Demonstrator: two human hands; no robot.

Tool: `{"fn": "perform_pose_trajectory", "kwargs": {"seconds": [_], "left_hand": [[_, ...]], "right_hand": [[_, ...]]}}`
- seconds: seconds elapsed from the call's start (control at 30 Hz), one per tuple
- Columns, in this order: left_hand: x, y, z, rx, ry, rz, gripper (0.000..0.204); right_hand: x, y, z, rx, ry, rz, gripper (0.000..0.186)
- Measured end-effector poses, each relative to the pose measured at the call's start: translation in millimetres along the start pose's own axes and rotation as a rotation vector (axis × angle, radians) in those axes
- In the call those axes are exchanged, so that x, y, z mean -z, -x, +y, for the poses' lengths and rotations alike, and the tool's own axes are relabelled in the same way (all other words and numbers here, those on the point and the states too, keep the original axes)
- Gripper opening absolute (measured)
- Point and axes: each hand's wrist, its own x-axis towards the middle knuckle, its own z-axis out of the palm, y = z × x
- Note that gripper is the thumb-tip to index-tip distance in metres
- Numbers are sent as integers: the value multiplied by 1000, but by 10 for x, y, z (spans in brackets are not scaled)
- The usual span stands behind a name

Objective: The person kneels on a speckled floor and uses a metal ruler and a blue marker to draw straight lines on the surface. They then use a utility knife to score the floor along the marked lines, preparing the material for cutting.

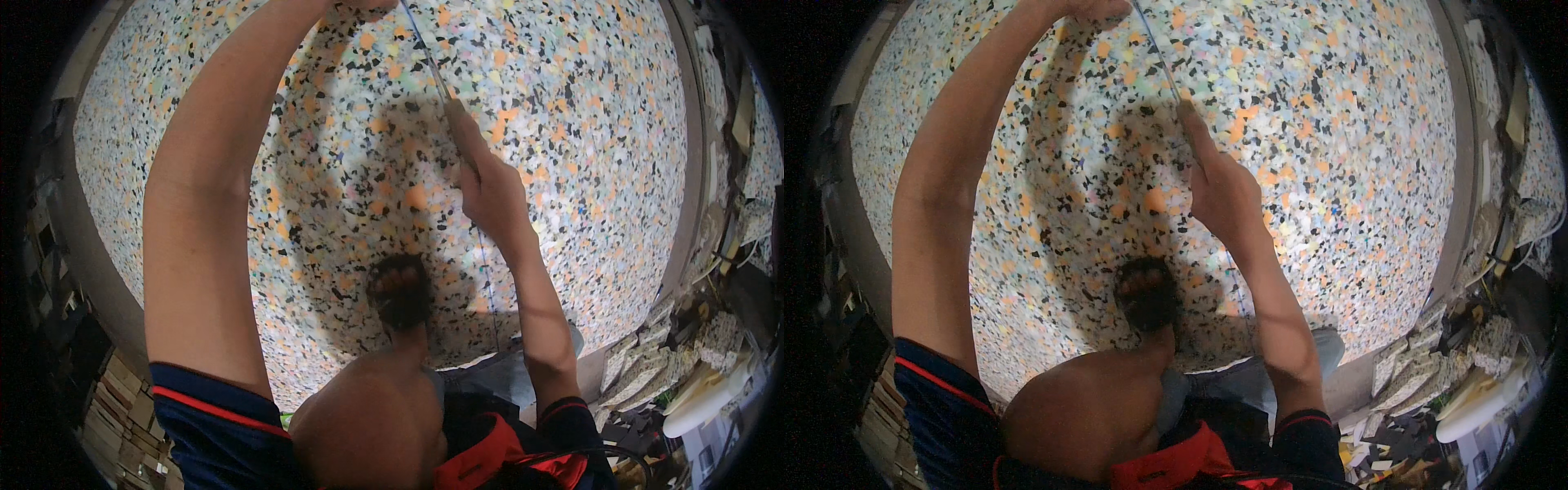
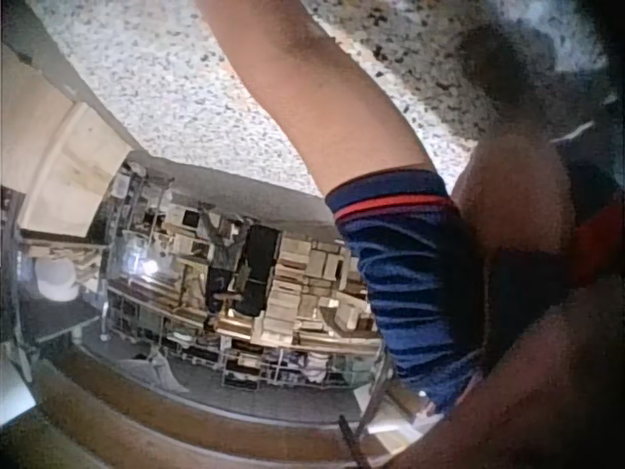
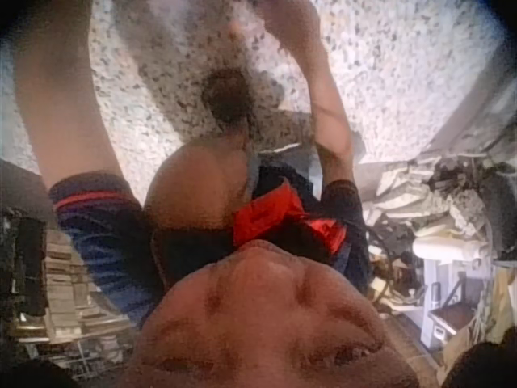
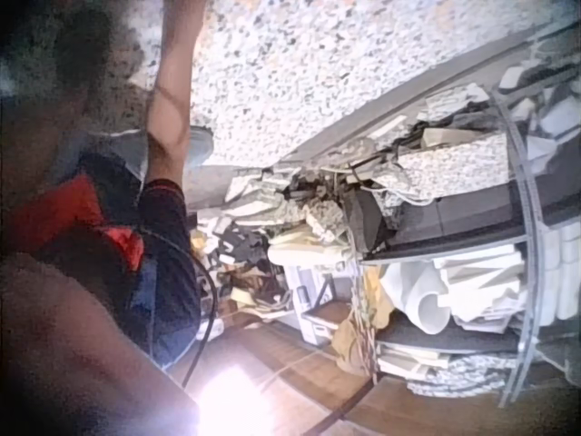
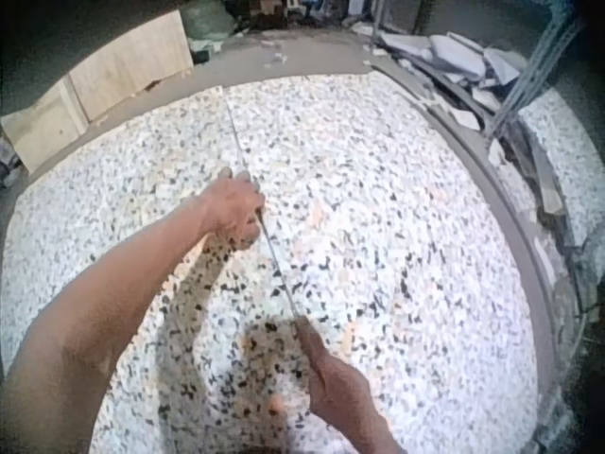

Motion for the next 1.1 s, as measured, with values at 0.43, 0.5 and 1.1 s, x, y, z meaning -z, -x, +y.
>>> {"fn": "perform_pose_trajectory", "kwargs": {"seconds": [0.43,0.5,1.1], "left_hand": [[79,-32,-21,16,-94,-73,62],[86,-35,-38,8,-80,-66,63],[130,23,287,-57,70,-151,64]], "right_hand": [[-142,-1,88,-33,102,13,76],[-64,222,83,-22,88,20,74],[-61,636,65,34,85,86,75]]}}
